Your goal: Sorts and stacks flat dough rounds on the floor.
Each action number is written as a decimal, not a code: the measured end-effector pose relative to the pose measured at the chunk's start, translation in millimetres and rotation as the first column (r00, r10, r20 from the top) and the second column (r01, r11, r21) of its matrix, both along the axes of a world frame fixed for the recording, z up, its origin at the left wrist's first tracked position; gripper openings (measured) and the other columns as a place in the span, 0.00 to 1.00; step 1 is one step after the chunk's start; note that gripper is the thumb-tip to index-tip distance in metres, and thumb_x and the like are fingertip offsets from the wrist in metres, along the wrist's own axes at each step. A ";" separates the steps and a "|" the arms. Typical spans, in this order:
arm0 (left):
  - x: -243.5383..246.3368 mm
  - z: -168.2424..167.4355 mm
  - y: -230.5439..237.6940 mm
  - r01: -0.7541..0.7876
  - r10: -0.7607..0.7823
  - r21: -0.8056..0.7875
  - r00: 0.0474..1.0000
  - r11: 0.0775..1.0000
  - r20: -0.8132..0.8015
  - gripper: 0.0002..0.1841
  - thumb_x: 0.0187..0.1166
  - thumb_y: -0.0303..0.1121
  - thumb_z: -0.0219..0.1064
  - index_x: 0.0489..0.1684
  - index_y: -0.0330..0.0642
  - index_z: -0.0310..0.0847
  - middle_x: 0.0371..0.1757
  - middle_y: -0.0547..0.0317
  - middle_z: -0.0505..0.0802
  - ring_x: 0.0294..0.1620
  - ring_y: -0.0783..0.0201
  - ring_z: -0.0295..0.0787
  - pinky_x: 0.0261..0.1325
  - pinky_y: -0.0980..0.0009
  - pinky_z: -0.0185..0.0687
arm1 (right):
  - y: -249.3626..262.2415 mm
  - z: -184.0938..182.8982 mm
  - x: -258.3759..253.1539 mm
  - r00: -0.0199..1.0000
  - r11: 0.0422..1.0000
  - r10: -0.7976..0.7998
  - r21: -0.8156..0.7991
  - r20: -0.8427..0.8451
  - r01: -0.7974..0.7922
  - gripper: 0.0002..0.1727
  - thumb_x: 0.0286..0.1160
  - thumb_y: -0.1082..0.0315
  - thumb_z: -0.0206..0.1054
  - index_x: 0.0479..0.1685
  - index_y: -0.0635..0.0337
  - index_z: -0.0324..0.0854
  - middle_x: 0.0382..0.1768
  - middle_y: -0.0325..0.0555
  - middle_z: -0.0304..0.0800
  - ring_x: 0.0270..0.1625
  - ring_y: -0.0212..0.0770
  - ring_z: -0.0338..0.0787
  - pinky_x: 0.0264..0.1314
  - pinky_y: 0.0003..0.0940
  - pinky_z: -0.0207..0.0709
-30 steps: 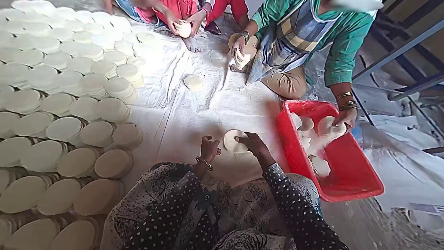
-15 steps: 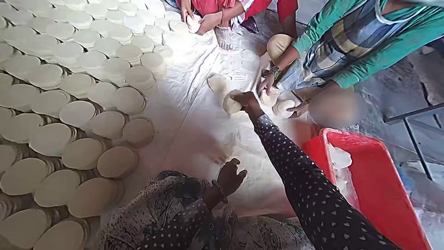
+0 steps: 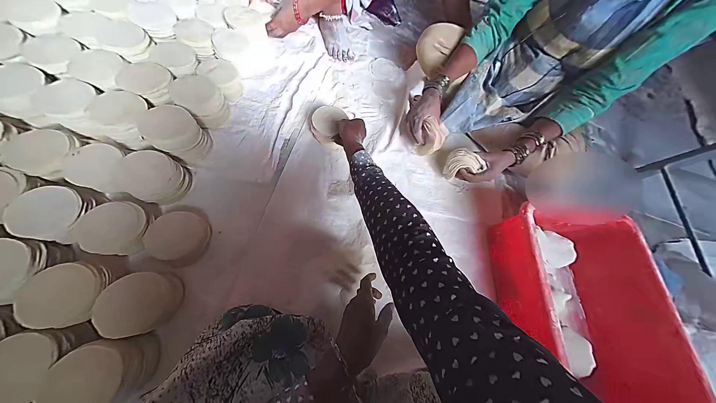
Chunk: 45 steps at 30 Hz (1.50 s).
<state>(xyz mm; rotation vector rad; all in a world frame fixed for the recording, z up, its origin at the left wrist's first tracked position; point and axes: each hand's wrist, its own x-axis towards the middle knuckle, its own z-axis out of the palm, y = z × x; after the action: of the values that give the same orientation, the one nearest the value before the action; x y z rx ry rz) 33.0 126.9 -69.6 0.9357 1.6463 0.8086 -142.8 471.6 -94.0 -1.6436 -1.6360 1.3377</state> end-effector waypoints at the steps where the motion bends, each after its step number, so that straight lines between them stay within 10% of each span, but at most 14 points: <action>1: -0.3 -5.6 -1.7 -0.002 0.002 0.018 1.000 1.000 -0.028 0.34 0.81 0.36 0.65 0.84 0.28 0.59 0.55 0.42 0.90 0.54 0.50 0.90 0.62 0.54 0.83 | -12.2 13.3 12.1 0.995 0.998 0.063 0.027 0.079 -0.065 0.21 0.81 0.62 0.67 0.64 0.69 0.79 0.60 0.64 0.88 0.62 0.56 0.91 0.62 0.54 0.84; 7: -11.9 -32.1 -12.9 0.017 0.015 0.172 0.982 0.985 -0.186 0.20 0.86 0.30 0.62 0.70 0.25 0.75 0.49 0.38 0.93 0.43 0.51 0.95 0.48 0.54 0.91 | -141.8 73.9 181.8 0.887 0.807 0.446 0.377 0.118 -0.455 0.30 0.74 0.66 0.76 0.75 0.68 0.76 0.67 0.65 0.84 0.68 0.59 0.87 0.71 0.54 0.81; 11: -13.6 -46.4 -26.1 0.019 0.074 0.308 0.955 0.951 -0.288 0.21 0.86 0.34 0.60 0.68 0.24 0.76 0.43 0.39 0.93 0.35 0.56 0.93 0.40 0.58 0.90 | -195.8 108.7 395.3 0.969 0.769 0.134 0.596 0.207 -0.234 0.25 0.74 0.72 0.73 0.72 0.67 0.80 0.73 0.60 0.83 0.73 0.52 0.86 0.74 0.45 0.81; 15: -7.4 -52.6 -45.5 0.090 0.062 0.326 0.902 0.941 -0.428 0.23 0.84 0.33 0.61 0.72 0.24 0.73 0.44 0.34 0.92 0.37 0.49 0.92 0.44 0.52 0.88 | -205.1 109.6 629.9 0.835 0.927 -0.312 0.338 0.454 0.163 0.19 0.79 0.66 0.69 0.63 0.70 0.84 0.60 0.63 0.90 0.64 0.59 0.90 0.72 0.58 0.79; 19: 12.3 -42.2 -58.1 0.190 0.002 0.265 0.811 0.945 -0.585 0.27 0.81 0.28 0.64 0.77 0.22 0.67 0.45 0.27 0.91 0.41 0.38 0.91 0.51 0.42 0.83 | -188.3 54.9 752.1 0.719 0.960 -0.224 0.022 0.658 0.279 0.21 0.80 0.58 0.68 0.48 0.73 0.89 0.55 0.71 0.89 0.65 0.67 0.87 0.68 0.69 0.75; 24: 28.8 -15.3 -61.1 0.149 0.014 0.219 0.798 0.964 -0.603 0.34 0.80 0.28 0.66 0.84 0.23 0.56 0.47 0.26 0.91 0.43 0.37 0.91 0.53 0.41 0.83 | -171.9 13.6 746.8 0.746 0.957 -0.009 -0.211 0.665 0.200 0.33 0.75 0.49 0.74 0.57 0.78 0.83 0.65 0.73 0.83 0.73 0.67 0.81 0.73 0.69 0.72; 36: 36.5 -0.8 -29.6 0.140 0.031 0.263 0.831 0.955 -0.555 0.35 0.79 0.23 0.48 0.89 0.25 0.40 0.48 0.34 0.91 0.40 0.57 0.92 0.48 0.59 0.87 | -172.5 31.6 746.8 0.828 0.884 -0.048 -0.362 0.559 0.296 0.37 0.63 0.47 0.83 0.60 0.72 0.85 0.66 0.67 0.85 0.72 0.60 0.83 0.77 0.61 0.71; 45: 8.2 16.9 -35.4 0.089 0.177 0.404 0.799 0.910 -0.575 0.43 0.73 0.22 0.64 0.90 0.26 0.41 0.49 0.30 0.90 0.35 0.52 0.90 0.44 0.55 0.86 | -167.9 27.0 731.9 0.845 0.968 -0.246 0.069 0.474 0.243 0.40 0.48 0.57 0.91 0.61 0.71 0.82 0.58 0.71 0.87 0.64 0.68 0.86 0.67 0.71 0.75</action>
<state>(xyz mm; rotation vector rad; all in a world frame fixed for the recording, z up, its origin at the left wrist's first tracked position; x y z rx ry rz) 41.2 91.5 -52.7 1.5874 2.0884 0.9786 589.0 303.7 -67.1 -2.2243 -1.6016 0.8336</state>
